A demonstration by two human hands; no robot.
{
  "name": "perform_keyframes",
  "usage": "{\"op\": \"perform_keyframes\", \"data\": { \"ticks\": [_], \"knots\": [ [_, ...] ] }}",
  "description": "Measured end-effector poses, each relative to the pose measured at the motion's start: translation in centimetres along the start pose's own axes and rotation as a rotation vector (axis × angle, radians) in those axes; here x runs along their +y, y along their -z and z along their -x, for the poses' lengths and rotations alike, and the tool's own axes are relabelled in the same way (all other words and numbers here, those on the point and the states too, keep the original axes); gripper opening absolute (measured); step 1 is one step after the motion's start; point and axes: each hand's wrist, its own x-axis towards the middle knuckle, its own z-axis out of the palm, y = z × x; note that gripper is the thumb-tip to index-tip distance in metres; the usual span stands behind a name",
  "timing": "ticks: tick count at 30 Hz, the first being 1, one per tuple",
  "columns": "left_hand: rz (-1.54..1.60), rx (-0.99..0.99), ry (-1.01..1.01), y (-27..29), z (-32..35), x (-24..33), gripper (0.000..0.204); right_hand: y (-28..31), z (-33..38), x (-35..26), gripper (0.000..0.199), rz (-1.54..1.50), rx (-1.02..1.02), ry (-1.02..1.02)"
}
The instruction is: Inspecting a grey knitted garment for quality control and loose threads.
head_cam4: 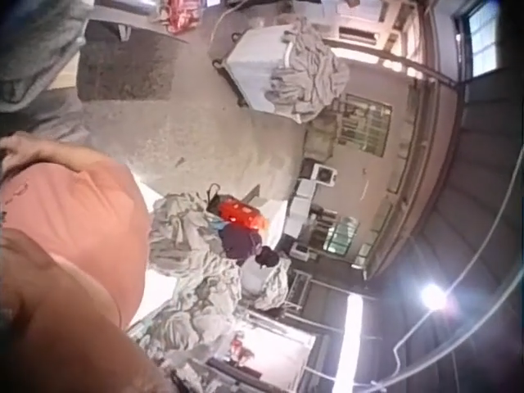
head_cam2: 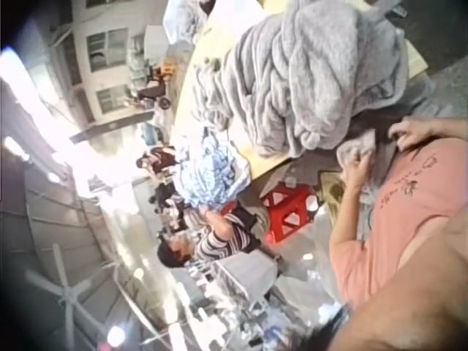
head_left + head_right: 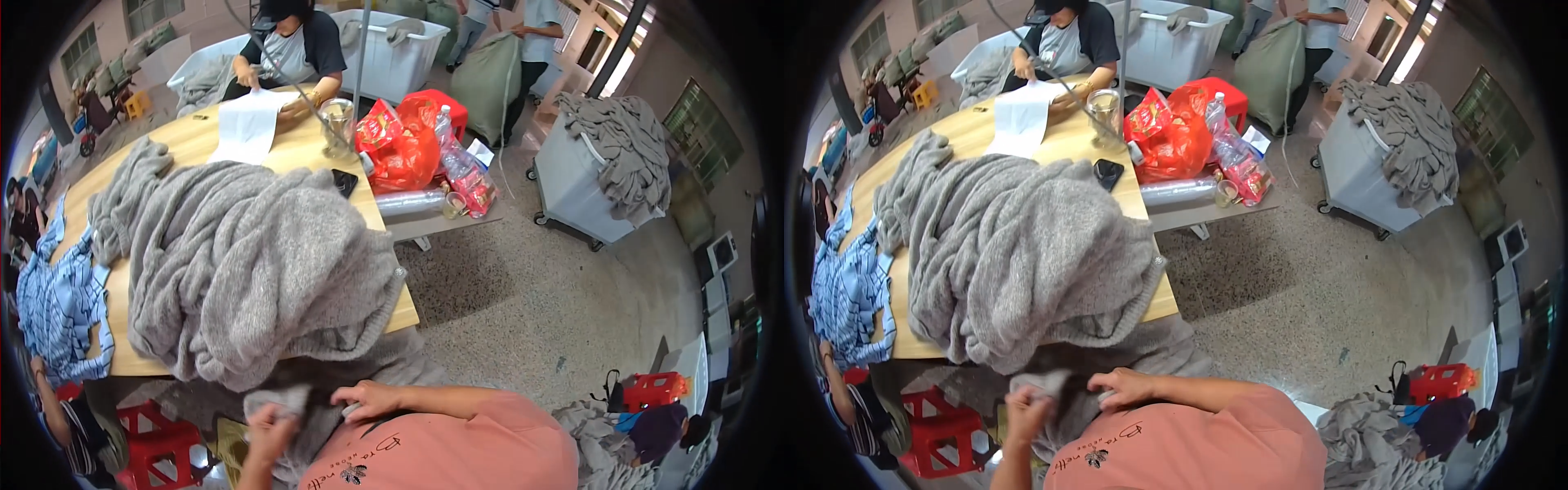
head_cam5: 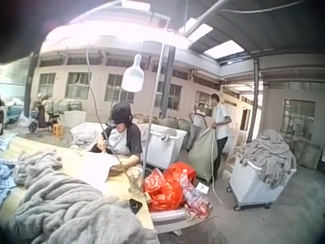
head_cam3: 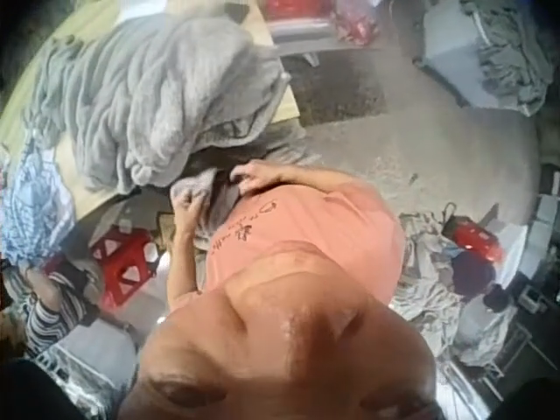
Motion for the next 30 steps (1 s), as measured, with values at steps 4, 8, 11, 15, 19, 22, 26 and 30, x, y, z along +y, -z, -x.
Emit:
{"op": "perform_keyframes", "data": {
  "ticks": [4, 8, 11, 15, 19, 22, 26, 30],
  "knots": [
    [-0.035, -0.06, -0.148, -5.6, -0.5, -1.5, 0.01, -0.2, -2.5, 0.0, 0.029, -0.163, 0.056, 0.235],
    [-0.09, -0.01, -0.139, -5.8, -0.9, -1.8, 0.008, -1.4, -1.6, 2.9, 0.015, -0.456, -0.04, 0.033],
    [-0.058, -0.026, -0.054, -6.4, -0.7, -1.8, 0.009, -2.0, -1.3, 3.8, 0.016, -0.583, 0.0, 0.053],
    [-0.222, 0.04, -0.151, -6.7, -0.7, -2.8, 0.008, -2.4, -1.7, 4.6, 0.016, -0.449, 0.043, -0.009],
    [-0.182, 0.115, -0.129, -6.6, -1.1, -3.8, 0.007, -1.9, -1.7, 3.9, 0.015, -0.43, 0.022, -0.031],
    [-0.083, 0.071, -0.073, -6.9, -1.1, -3.8, 0.007, -1.2, -1.3, 1.0, 0.013, -0.568, 0.005, -0.073],
    [-0.185, 0.078, -0.15, -7.3, -1.5, -3.9, 0.01, -1.7, -1.7, 2.1, 0.012, -0.422, 0.009, -0.043],
    [-0.303, 0.056, -0.184, -7.2, -1.8, -3.9, 0.013, -3.5, -1.9, 4.0, 0.011, -0.37, 0.247, 0.107]
  ]
}}
